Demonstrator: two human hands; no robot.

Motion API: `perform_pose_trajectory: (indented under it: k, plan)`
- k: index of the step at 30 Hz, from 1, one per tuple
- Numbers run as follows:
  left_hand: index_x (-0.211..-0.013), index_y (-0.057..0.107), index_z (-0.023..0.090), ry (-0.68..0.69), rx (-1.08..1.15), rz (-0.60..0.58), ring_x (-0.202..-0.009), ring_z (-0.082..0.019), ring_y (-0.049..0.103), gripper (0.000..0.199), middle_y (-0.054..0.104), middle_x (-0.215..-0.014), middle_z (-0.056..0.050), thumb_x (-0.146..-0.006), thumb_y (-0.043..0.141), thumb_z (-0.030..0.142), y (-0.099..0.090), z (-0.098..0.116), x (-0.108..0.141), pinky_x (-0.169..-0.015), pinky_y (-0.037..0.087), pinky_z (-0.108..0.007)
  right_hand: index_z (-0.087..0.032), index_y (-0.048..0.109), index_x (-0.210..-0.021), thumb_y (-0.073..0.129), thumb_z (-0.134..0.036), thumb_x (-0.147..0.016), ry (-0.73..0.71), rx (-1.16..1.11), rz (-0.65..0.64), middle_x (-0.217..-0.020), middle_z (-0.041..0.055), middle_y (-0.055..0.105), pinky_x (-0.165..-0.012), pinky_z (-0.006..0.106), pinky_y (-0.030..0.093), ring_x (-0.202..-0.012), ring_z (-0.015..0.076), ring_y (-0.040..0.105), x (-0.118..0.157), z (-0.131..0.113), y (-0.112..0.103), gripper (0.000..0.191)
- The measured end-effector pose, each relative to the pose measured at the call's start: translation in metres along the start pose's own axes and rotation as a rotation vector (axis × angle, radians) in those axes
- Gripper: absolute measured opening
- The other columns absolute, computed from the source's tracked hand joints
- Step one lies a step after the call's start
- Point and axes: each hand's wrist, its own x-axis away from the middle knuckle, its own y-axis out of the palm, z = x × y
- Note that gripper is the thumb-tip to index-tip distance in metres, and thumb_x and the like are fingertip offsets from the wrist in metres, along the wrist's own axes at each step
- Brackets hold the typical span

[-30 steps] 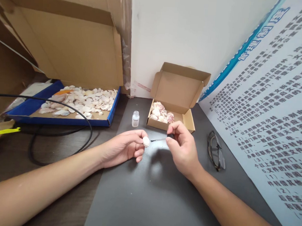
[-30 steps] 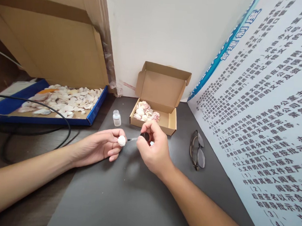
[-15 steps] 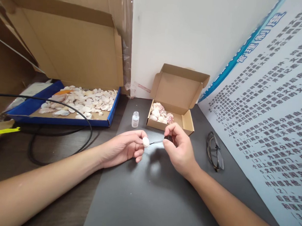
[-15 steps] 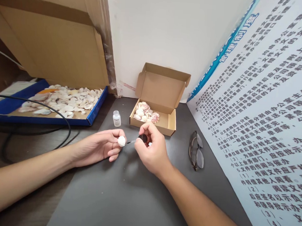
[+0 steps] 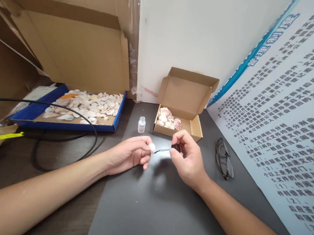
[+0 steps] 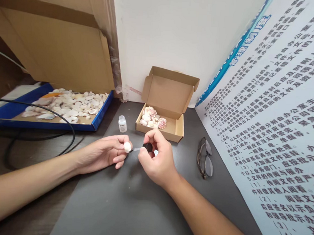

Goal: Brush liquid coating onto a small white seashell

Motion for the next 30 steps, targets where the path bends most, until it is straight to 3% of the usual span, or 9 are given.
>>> perform_pose_trajectory:
  k: [30]
  plan:
    - [-0.076, 0.059, 0.014, -0.004, 0.002, -0.025, -0.054, -0.009, 0.046, 0.007, 0.047, -0.061, 0.001, -0.082, 0.059, 0.010, -0.0016, -0.0011, -0.0010, -0.054, 0.051, -0.023, -0.022, 0.047, -0.082, 0.053, -0.018, -0.077, 0.025, -0.054, -0.042, -0.069, -0.0052, 0.040, -0.051, 0.025, 0.032, -0.057, 0.0102, 0.036, -0.0008, -0.0015, 0.0018, 0.009]
